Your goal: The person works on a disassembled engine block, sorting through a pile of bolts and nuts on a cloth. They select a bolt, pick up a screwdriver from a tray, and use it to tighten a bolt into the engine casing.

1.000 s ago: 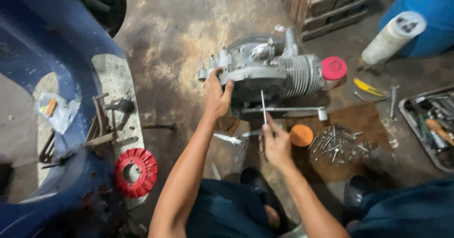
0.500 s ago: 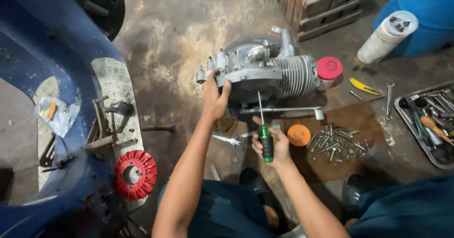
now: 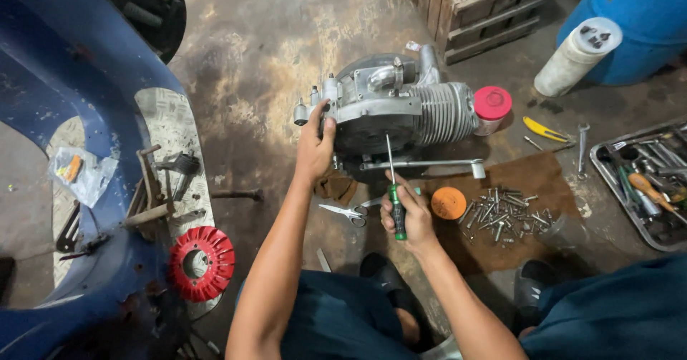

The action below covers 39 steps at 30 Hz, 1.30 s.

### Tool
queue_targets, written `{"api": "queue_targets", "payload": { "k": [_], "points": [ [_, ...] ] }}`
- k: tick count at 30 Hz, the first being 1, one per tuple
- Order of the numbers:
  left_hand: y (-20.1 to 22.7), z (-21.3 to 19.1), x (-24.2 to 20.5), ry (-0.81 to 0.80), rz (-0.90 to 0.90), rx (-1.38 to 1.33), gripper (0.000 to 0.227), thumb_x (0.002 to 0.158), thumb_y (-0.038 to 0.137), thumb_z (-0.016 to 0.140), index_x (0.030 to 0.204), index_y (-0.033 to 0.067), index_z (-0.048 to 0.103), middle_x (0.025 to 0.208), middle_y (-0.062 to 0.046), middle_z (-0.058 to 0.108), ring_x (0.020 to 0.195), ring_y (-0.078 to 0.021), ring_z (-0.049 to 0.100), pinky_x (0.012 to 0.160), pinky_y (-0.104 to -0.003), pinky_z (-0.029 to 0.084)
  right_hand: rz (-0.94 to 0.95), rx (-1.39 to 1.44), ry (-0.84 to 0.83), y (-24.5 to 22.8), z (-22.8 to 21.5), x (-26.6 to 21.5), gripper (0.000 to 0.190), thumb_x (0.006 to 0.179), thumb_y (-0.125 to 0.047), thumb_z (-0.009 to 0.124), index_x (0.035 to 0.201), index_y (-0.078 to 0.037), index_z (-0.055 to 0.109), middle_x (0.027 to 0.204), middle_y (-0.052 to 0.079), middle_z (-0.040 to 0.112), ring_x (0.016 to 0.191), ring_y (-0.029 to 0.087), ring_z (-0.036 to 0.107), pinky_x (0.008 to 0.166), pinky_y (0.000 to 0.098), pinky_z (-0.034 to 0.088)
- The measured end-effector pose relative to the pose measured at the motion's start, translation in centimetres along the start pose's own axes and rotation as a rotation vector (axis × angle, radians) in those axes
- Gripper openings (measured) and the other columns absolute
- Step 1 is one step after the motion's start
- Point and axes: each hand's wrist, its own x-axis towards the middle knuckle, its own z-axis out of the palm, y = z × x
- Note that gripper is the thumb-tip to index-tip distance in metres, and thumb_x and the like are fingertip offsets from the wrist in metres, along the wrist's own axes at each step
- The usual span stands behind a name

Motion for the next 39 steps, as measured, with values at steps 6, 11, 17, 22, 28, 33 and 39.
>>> {"api": "queue_targets", "payload": {
  "k": [6,11,17,22,28,33,39],
  "points": [
    [-0.3,0.4,0.2,0.036,-0.007,-0.001,0.048,0.107,0.035,0.044,0.15,0.0136,0.049,0.138,-0.03,0.06,0.129,-0.0507,0.054,0.111,-0.056,0.041,-0.161,-1.369,0.366,-0.9,1.8,-0.1,0.05,0.097,-0.03,0.061,0.147,-0.031,0.056,0.096,0.027,0.074,0.093,0.048,0.072,0.072,0.0543,0.059],
    [1.5,2.2,-1.1,0.222,-0.144,0.036,0.052,0.105,0.038,0.05,0.145,0.0057,0.051,0.132,-0.029,0.061,0.127,-0.0481,0.057,0.109,-0.055,0.045,0.015,-1.033,0.419,-0.3,2.0,-0.1,0.041,0.097,-0.035,0.059,0.135,-0.019,0.057,0.088,0.021,0.076,0.072,0.037,0.072,0.058,0.0467,0.058],
    [-2.6,6.7,-2.5,0.587,-0.444,0.131,0.033,0.099,0.04,0.06,0.112,0.0108,0.053,0.107,-0.016,0.055,0.113,-0.0436,0.054,0.109,-0.054,0.036,0.339,-0.142,0.314,-1.0,-0.1,0.1,0.047,0.093,-0.035,0.056,0.12,0.0,0.073,0.079,0.016,0.067,0.06,0.028,0.068,0.054,0.0387,0.06],
    [-3.2,9.5,-3.5,-0.193,-0.706,0.189,0.055,0.087,0.052,0.061,0.114,0.0059,0.075,0.116,-0.023,0.073,0.119,-0.044,0.065,0.103,-0.054,0.049,0.284,-0.063,0.245,-1.0,-1.4,-0.1,0.023,0.095,-0.018,0.066,0.103,0.003,0.069,0.085,0.023,0.07,0.074,0.036,0.073,0.067,0.0478,0.061],
    [1.0,10.2,-3.2,-0.299,-0.617,0.108,0.037,0.079,0.057,0.077,0.102,0.028,0.081,0.095,-0.003,0.079,0.103,-0.0318,0.073,0.088,-0.042,0.058,0.311,-0.185,0.288,-4.3,1.6,-1.9,0.024,0.098,-0.024,0.067,0.103,-0.001,0.07,0.099,0.017,0.068,0.09,0.035,0.07,0.073,0.053,0.059],
    [1.0,10.9,-3.2,-0.243,-0.652,0.09,0.025,0.085,0.041,0.077,0.092,0.0174,0.082,0.086,-0.011,0.078,0.098,-0.038,0.073,0.081,-0.046,0.057,0.389,-0.17,0.016,-7.5,1.5,-3.6,0.024,0.097,-0.015,0.062,0.114,0.001,0.068,0.092,0.016,0.071,0.08,0.029,0.074,0.065,0.0465,0.063],
    [0.5,11.3,-3.3,-0.232,-0.629,0.017,0.021,0.09,0.033,0.07,0.087,0.016,0.081,0.082,-0.013,0.076,0.094,-0.0388,0.073,0.08,-0.045,0.055,0.243,-0.679,0.037,-3.2,-1.8,-2.0,0.068,0.088,-0.027,0.083,0.141,0.002,0.051,0.107,0.015,0.064,0.084,0.017,0.067,0.045,0.0194,0.052]
  ]
}}
